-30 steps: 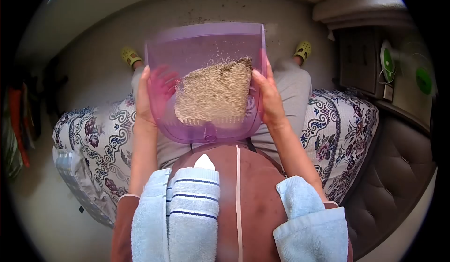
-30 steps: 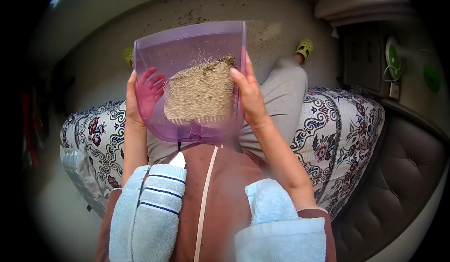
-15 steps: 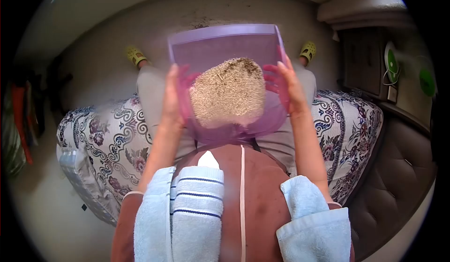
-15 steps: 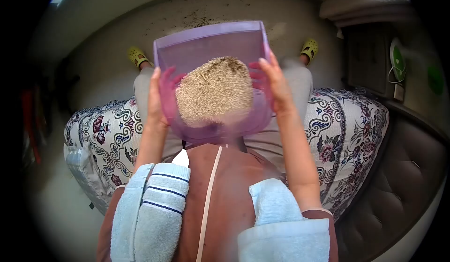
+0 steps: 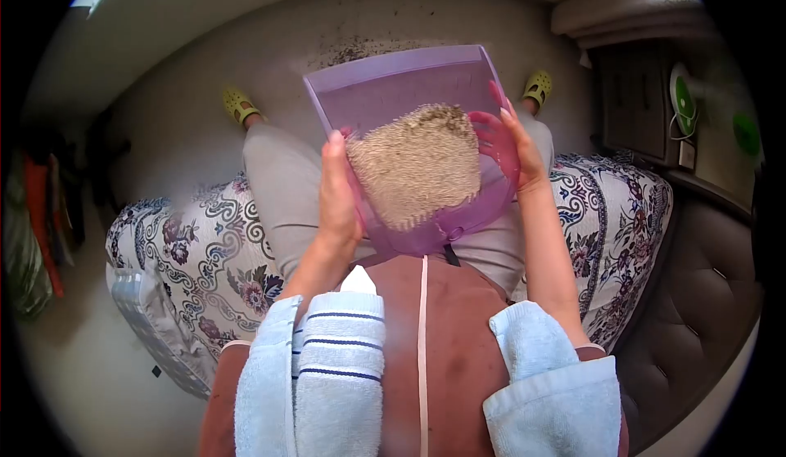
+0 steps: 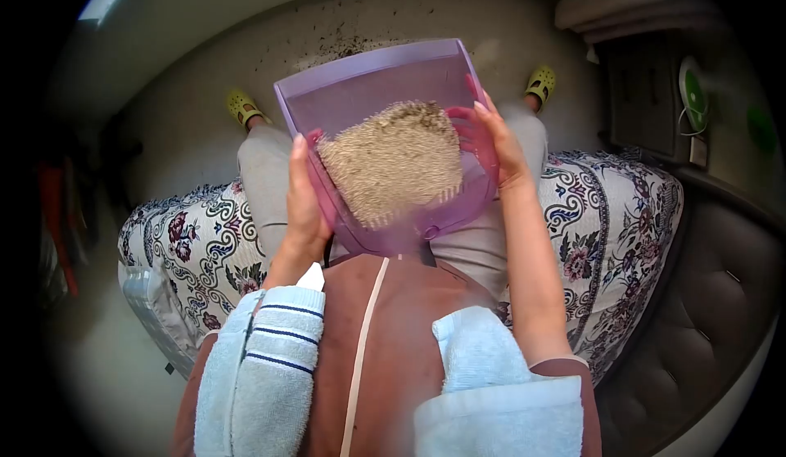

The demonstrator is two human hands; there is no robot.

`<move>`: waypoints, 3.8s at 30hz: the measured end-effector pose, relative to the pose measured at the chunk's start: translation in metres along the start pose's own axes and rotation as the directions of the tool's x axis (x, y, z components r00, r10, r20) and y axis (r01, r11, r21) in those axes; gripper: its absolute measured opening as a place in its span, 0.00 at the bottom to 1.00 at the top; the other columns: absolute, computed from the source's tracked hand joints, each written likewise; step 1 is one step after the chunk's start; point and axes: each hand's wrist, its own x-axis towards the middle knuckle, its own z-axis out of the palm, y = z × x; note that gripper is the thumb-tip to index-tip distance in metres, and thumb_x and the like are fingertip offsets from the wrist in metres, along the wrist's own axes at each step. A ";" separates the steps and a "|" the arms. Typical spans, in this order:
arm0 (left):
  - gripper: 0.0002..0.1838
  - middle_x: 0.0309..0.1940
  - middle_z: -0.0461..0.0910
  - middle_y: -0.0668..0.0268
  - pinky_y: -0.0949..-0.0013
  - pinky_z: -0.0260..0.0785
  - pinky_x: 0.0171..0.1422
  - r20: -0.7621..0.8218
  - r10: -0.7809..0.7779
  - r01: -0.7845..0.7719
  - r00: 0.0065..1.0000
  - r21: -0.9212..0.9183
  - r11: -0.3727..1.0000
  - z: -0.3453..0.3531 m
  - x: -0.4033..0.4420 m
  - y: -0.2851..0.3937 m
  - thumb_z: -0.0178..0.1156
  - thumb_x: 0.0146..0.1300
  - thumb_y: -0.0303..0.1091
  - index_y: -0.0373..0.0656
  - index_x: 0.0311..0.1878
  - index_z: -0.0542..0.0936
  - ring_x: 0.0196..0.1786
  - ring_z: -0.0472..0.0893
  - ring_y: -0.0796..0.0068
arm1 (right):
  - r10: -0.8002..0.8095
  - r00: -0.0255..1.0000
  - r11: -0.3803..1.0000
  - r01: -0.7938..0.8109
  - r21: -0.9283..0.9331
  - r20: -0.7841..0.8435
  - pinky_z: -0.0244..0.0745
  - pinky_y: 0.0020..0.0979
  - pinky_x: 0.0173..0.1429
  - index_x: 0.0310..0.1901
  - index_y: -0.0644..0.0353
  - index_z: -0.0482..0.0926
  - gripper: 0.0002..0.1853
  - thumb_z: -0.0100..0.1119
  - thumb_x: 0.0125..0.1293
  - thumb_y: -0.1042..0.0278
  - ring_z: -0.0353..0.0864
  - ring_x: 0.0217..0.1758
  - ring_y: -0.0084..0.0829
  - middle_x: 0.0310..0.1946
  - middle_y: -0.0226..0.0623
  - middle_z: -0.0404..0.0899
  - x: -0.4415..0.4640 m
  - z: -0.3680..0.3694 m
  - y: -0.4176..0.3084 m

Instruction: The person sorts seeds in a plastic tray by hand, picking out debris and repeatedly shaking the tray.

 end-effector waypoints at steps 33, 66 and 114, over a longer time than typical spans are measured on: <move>0.34 0.49 0.74 0.55 0.61 0.69 0.60 0.016 -0.145 0.145 0.989 -0.056 0.988 -0.046 0.019 0.037 0.48 0.67 0.62 0.39 0.60 0.67 0.52 0.76 0.63 | -0.111 0.992 0.987 0.103 -0.125 -0.063 0.65 0.31 0.65 0.74 0.50 0.53 0.32 0.50 0.72 0.56 0.70 0.62 0.30 0.59 0.37 0.72 0.021 0.051 0.014; 0.36 0.56 0.68 0.49 0.55 0.60 0.70 0.057 -0.133 0.139 0.989 -0.112 0.984 0.011 -0.043 0.007 0.42 0.71 0.62 0.37 0.65 0.59 0.63 0.69 0.56 | 0.139 0.990 0.924 -0.142 -0.355 -0.035 0.72 0.20 0.41 0.73 0.49 0.58 0.32 0.52 0.70 0.53 0.74 0.44 0.17 0.49 0.30 0.75 0.026 0.008 -0.066; 0.07 0.41 0.83 0.65 0.64 0.75 0.49 0.962 0.108 -0.913 0.252 0.274 -0.301 0.082 0.036 0.085 0.64 0.57 0.30 0.43 0.40 0.84 0.45 0.81 0.63 | 0.235 0.944 0.757 -0.029 -0.653 0.230 0.71 0.23 0.46 0.72 0.46 0.63 0.35 0.57 0.65 0.46 0.73 0.44 0.20 0.49 0.29 0.74 -0.023 0.068 -0.093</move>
